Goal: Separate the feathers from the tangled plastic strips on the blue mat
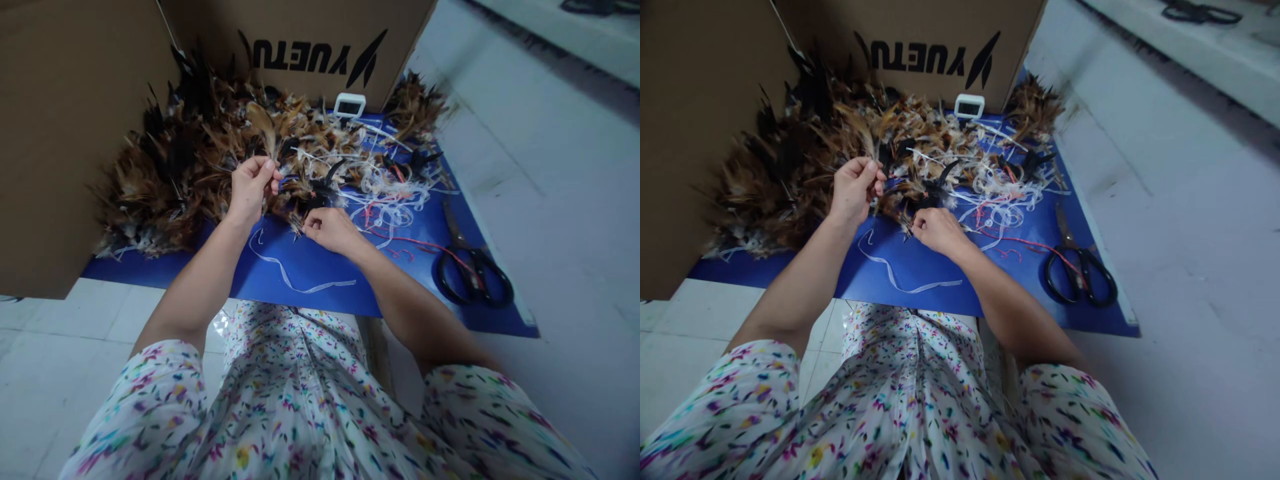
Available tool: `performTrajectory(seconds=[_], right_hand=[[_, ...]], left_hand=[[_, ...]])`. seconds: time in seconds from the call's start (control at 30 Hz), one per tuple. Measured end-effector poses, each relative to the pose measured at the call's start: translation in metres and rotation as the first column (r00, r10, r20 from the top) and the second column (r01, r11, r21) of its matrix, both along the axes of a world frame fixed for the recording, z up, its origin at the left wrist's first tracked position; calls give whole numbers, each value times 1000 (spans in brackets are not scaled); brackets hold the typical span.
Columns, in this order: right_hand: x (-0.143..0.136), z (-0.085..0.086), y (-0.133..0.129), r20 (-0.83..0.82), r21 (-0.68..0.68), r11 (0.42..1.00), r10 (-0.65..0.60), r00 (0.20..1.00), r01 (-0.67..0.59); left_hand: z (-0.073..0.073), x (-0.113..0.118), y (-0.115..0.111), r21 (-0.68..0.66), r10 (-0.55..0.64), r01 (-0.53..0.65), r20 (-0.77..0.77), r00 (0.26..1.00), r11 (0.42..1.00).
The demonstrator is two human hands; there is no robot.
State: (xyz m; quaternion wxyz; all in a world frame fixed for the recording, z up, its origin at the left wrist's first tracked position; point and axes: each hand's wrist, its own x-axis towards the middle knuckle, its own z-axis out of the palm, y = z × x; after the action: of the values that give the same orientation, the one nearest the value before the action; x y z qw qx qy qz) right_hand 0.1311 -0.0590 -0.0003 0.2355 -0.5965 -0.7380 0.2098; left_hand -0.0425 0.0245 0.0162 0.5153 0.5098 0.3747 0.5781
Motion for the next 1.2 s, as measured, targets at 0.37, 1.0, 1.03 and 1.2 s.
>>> performTrajectory(seconds=[0.37,1.0,1.03,1.2], right_hand=[[7,-4,10,-561,-34,981,-177,809,192],[4,6,12,-832,-205,966,-255,493,154],[3,7,12,-841,-218,965,-263,473,148],[1,15,8,-866,-320,941,-339,368,113]], left_hand=[[0,4,-8,-78,-121,124,41,992,989],[4,8,-15,-104,-261,266,60,963,958],[3,8,-16,-113,-280,286,65,958,951],[-8,12,-18,-84,-411,419,101,906,904]])
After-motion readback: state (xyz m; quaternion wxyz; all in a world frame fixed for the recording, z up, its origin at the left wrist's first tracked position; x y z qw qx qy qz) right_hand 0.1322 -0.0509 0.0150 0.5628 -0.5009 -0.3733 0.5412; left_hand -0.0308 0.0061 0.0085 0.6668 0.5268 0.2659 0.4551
